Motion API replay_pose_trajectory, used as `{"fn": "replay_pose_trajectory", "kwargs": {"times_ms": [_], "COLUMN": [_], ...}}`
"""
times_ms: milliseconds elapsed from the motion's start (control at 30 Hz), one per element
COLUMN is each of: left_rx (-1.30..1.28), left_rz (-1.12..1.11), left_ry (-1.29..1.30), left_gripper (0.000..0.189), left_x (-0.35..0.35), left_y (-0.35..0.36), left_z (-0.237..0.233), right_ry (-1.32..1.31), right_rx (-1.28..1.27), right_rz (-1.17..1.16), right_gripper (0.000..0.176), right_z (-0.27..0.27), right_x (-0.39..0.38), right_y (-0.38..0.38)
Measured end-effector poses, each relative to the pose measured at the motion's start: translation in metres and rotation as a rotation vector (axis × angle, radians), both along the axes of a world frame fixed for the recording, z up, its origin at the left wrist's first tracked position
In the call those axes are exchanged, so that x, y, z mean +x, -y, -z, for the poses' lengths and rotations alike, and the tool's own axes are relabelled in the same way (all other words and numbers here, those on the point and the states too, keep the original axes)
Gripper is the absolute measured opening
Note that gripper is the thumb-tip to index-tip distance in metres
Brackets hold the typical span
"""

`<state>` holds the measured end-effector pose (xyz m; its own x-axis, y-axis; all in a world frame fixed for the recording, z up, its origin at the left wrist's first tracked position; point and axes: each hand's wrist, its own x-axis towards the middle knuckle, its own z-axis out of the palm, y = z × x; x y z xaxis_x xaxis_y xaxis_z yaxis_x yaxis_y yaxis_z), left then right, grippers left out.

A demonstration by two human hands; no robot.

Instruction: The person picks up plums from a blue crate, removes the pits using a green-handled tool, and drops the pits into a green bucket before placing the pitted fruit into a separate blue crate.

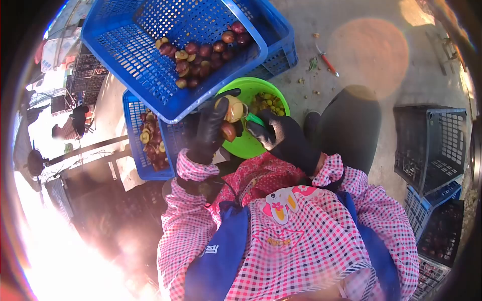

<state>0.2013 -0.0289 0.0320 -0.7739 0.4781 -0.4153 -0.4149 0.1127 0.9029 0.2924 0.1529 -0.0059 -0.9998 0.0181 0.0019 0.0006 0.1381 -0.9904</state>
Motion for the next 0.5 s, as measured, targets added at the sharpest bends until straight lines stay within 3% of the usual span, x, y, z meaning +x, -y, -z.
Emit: {"fn": "replay_pose_trajectory", "kwargs": {"times_ms": [133,233,500], "left_rx": [-0.172,-0.162,-0.275], "left_rz": [-0.147,-0.172,-0.12], "left_ry": [-0.302,-0.23,-0.296], "left_gripper": [0.071,0.061,0.059], "left_x": [0.025,0.028,0.026], "left_y": [-0.004,-0.007,-0.014], "left_z": [0.014,0.001,-0.002], "right_ry": [-0.025,-0.066,-0.022], "right_rx": [0.126,0.093,0.017], "right_rz": [-0.034,-0.007,-0.098], "right_gripper": [0.026,0.032,0.027], "right_z": [0.0,0.004,0.003], "right_x": [0.002,0.002,-0.002], "right_y": [0.002,0.007,0.0]}}
